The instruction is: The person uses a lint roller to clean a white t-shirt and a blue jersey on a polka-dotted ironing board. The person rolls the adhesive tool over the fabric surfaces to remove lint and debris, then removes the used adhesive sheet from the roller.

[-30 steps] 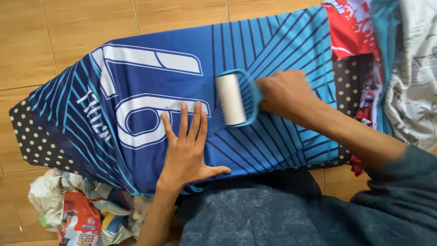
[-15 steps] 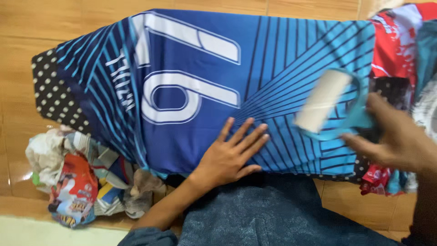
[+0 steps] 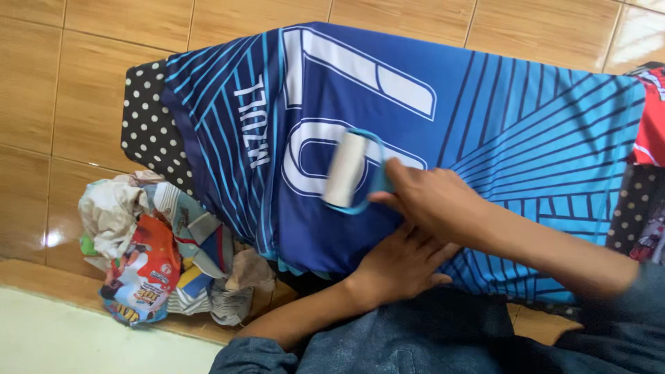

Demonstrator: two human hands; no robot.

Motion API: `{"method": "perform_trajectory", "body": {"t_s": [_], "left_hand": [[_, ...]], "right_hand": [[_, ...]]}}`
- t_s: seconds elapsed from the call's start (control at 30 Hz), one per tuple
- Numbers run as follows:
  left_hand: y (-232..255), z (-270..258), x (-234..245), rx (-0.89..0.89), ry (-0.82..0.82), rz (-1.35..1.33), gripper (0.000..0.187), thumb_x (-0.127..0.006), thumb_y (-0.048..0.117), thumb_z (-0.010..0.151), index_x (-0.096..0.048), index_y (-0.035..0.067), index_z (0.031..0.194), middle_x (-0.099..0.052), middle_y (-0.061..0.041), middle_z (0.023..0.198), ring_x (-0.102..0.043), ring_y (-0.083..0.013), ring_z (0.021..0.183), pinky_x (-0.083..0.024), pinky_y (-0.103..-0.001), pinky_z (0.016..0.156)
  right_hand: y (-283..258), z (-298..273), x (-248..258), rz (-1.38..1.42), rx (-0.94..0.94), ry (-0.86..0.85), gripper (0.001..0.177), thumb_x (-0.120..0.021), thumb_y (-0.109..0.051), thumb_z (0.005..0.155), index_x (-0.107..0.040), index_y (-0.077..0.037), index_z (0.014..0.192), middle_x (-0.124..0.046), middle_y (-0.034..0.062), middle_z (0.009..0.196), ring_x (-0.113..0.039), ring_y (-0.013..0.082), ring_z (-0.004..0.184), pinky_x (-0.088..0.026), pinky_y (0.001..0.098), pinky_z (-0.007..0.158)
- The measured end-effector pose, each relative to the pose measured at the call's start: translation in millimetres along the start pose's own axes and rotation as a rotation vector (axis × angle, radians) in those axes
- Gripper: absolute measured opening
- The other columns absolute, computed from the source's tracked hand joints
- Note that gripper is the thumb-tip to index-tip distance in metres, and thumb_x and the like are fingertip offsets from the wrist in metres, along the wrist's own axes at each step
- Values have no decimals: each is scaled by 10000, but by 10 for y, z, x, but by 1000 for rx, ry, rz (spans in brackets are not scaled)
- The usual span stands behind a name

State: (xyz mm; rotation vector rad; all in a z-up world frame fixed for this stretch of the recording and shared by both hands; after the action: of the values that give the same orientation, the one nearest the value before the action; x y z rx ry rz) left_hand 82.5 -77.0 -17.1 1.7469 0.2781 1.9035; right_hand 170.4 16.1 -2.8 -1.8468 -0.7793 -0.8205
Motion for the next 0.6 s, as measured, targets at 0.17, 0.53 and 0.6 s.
{"method": "perform_trajectory", "body": {"t_s": [0.17, 0.53, 0.6], "left_hand": [[-16, 11, 97, 28, 13, -65, 791, -558, 530, 966, -446, 77, 1605, -437, -124, 1609, -406, -267, 1500, -323, -478, 1226], [-899, -963, 1658, 486, 567, 135, 129, -638, 158, 1025, -643, 66, 1115, -692, -132, 1177, -691, -339, 1177, -555, -462, 1066], [-1272, -1455, 1925, 955, 776, 275, 288, -701, 172, 989, -648, -7, 1209, -633, -182, 1184, -587, -368, 1176, -478, -500, 1018]], "right_hand": [[-522, 636, -83, -2, 161, 62, 498, -548, -509, 1017, -460, -23, 1075, -653, 200, 657, -666, 437, 581, -516, 520, 484], [544, -350, 464, 400, -194, 167, 573, -810, -348, 772, -521, -38, 1159, -690, 165, 820, -685, 291, 682, -523, 424, 552], [691, -626, 481, 376, -223, 273, 496, -801, -286, 785, -551, -37, 1134, -688, 161, 820, -700, 294, 694, -529, 404, 592]]}}
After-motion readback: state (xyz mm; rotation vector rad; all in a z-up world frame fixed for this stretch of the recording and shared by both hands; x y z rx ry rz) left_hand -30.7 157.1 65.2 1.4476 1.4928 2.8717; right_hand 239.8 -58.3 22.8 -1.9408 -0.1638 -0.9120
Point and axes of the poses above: each hand's wrist, its own z-axis towards the middle knuckle, its own x-axis out of the back of the hand, y = z × x, the point moved 10 cm from there along z, towards the middle knuckle
